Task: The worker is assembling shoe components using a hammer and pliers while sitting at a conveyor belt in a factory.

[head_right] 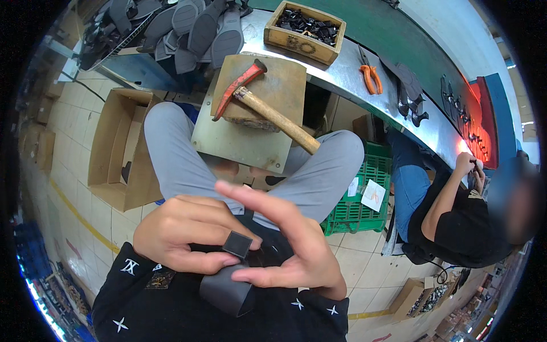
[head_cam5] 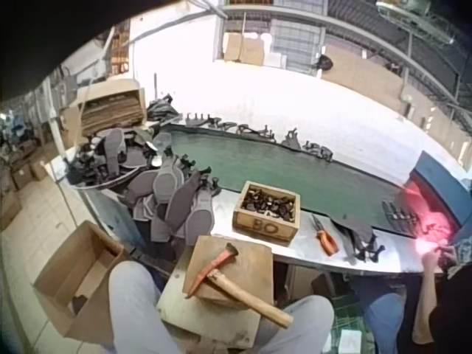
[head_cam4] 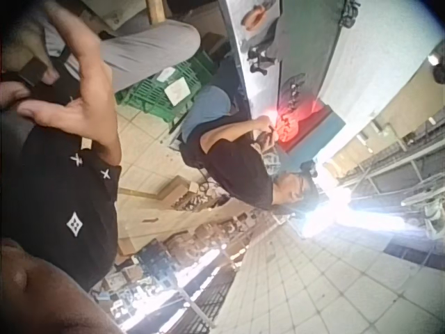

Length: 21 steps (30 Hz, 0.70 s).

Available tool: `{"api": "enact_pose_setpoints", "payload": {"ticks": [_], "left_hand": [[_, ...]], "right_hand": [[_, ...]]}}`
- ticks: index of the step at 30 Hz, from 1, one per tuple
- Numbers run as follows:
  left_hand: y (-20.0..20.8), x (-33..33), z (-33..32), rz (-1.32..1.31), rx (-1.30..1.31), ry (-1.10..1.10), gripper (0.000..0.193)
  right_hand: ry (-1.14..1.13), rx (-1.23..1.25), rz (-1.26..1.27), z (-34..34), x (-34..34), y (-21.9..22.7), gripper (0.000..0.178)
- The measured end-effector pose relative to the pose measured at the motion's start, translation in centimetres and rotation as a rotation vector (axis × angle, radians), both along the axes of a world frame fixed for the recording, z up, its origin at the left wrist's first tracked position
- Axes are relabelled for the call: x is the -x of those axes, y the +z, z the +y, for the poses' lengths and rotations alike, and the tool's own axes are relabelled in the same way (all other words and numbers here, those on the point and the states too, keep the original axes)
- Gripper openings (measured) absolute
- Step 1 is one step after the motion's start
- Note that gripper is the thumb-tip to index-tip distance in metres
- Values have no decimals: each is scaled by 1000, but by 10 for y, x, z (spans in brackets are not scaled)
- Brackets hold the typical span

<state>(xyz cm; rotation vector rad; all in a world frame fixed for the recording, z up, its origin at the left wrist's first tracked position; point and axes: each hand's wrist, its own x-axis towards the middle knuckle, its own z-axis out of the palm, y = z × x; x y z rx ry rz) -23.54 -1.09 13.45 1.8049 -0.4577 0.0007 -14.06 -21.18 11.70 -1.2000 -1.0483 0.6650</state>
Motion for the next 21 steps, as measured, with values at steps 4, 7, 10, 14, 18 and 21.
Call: {"api": "enact_pose_setpoints", "payload": {"ticks": [4, 7, 10, 14, 18, 21], "left_hand": [[-2, 10, -5, -57, 15, 61, 20], [4, 16, -10, -71, -6, 77, 15], [4, 18, -17, -43, -9, 89, 17], [1, 4, -29, -65, -52, 64, 20], [-1, -28, -40, 58, -98, 86, 22], [-14, -59, -46, 140, -236, 192, 20]], "right_hand": [[-181, -67, 514, -5, 26, -7, 107], [-141, 207, 466, -30, 30, -19, 95], [166, 306, 317, -62, 33, -33, 78], [259, 127, 168, -73, 54, -34, 46], [13, 66, 334, -94, 65, -40, 43], [-200, 28, 431, -86, 65, -32, 39]]}}
